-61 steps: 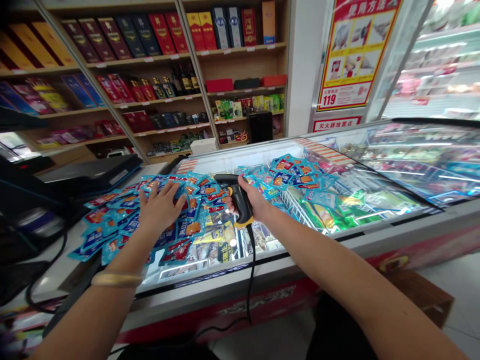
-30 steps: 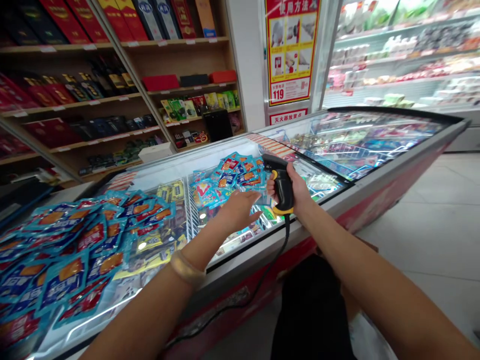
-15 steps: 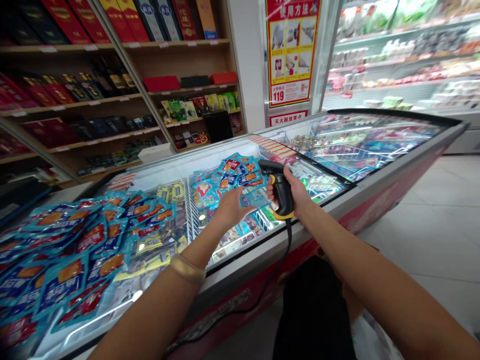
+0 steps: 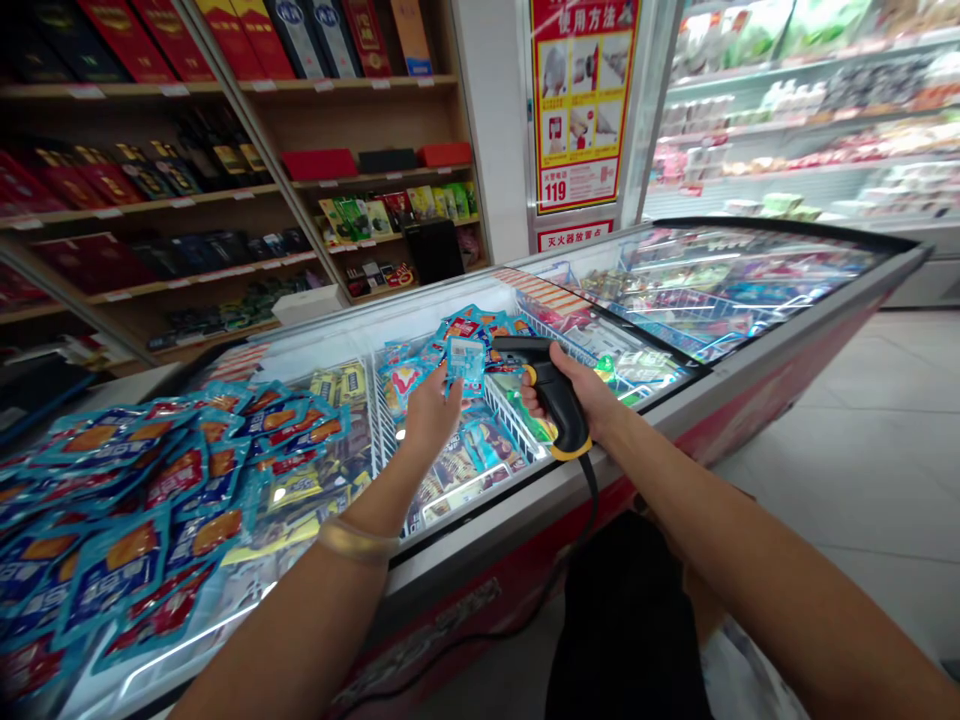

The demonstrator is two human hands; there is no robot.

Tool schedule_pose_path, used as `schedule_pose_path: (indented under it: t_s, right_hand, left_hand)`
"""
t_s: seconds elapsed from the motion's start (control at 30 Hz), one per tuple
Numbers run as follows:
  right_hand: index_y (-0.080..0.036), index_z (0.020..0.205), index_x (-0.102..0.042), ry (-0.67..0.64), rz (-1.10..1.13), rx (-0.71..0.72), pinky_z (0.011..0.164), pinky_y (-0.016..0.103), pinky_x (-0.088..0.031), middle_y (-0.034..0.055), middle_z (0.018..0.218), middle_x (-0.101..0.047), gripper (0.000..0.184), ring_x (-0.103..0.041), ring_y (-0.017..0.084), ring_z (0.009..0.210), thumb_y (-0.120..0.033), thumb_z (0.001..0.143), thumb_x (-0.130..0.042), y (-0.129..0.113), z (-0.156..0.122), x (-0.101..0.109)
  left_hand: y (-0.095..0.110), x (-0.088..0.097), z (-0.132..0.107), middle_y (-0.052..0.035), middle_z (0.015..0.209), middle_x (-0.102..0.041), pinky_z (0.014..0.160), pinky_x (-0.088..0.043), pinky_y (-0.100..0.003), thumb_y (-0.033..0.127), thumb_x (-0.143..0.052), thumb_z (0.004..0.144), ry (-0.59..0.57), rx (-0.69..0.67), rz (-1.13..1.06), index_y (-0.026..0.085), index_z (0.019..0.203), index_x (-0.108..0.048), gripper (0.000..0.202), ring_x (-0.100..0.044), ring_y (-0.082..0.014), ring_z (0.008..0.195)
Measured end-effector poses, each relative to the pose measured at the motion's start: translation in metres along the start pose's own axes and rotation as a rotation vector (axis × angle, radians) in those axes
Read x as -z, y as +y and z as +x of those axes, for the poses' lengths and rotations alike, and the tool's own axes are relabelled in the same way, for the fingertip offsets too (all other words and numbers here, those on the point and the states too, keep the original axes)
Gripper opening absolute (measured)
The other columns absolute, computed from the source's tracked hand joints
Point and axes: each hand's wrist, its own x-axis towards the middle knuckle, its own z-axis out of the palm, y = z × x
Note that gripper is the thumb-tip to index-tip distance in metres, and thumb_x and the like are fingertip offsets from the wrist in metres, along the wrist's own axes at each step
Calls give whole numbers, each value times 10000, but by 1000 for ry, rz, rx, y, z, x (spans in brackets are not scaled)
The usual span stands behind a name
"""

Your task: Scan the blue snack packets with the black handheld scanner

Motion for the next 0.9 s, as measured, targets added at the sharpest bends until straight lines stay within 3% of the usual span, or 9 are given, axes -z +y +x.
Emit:
schedule_pose_path:
  t_s: [0.2, 0.37, 0.5, 0.6, 0.67, 0.8, 0.9]
  right_hand:
    - [-156, 828, -553, 21, 20, -3, 496, 214, -451, 40, 641, -496, 527, -470, 131, 561, -602, 946, -299, 1, 1, -2]
    - [-160, 813, -546, 16, 3, 2, 498, 224, -458, 35, 657, -497, 505, -477, 130, 560, -618, 922, -364, 0, 2, 2]
    - [-172, 816, -542, -11, -30, 44, 481, 244, -454, 36, 655, -503, 513, -484, 141, 557, -657, 890, -392, -2, 4, -4]
    - [-171, 811, -541, -71, -25, 66, 483, 244, -455, 38, 650, -504, 539, -498, 144, 565, -682, 879, -383, 0, 13, -20]
    - [-159, 808, -545, -139, 12, 47, 498, 232, -461, 42, 652, -510, 560, -500, 134, 569, -679, 891, -356, 6, 25, -37]
    - [-139, 811, -553, -257, 67, -50, 510, 217, -469, 50, 655, -530, 592, -509, 122, 573, -670, 911, -312, 29, 59, -81]
    - [-135, 807, -547, -313, 95, -172, 491, 216, -465, 54, 636, -531, 609, -511, 125, 559, -657, 928, -259, 52, 84, -114]
  left_hand:
    - [5, 1, -4, -83, 882, -701, 737, -475, -295, 285, -418, 940, -28, -11, 25, 156, 1172, -563, 303, -691, -227, 878]
    - [7, 1, -6, -69, 850, -700, 730, -474, -295, 276, -425, 933, -19, -32, 25, 170, 1139, -580, 278, -692, -223, 838]
    - [11, 18, -5, -59, 808, -704, 720, -471, -293, 264, -393, 940, 10, -56, 62, 177, 1134, -605, 300, -685, -212, 772]
    - [3, 52, -3, -67, 844, -720, 752, -464, -296, 264, -351, 950, 96, -45, 213, 189, 1230, -590, 376, -677, -216, 797]
    - [-13, 84, -5, -75, 904, -728, 768, -461, -303, 261, -326, 952, 170, -4, 336, 210, 1325, -534, 430, -676, -224, 825]
    - [-66, 154, -21, -110, 1089, -702, 830, -466, -349, 247, -286, 942, 311, 107, 525, 203, 1397, -467, 492, -666, -271, 939]
    - [-109, 198, -39, -131, 1228, -643, 923, -448, -389, 230, -252, 930, 356, 190, 626, 167, 1401, -458, 518, -620, -296, 1077]
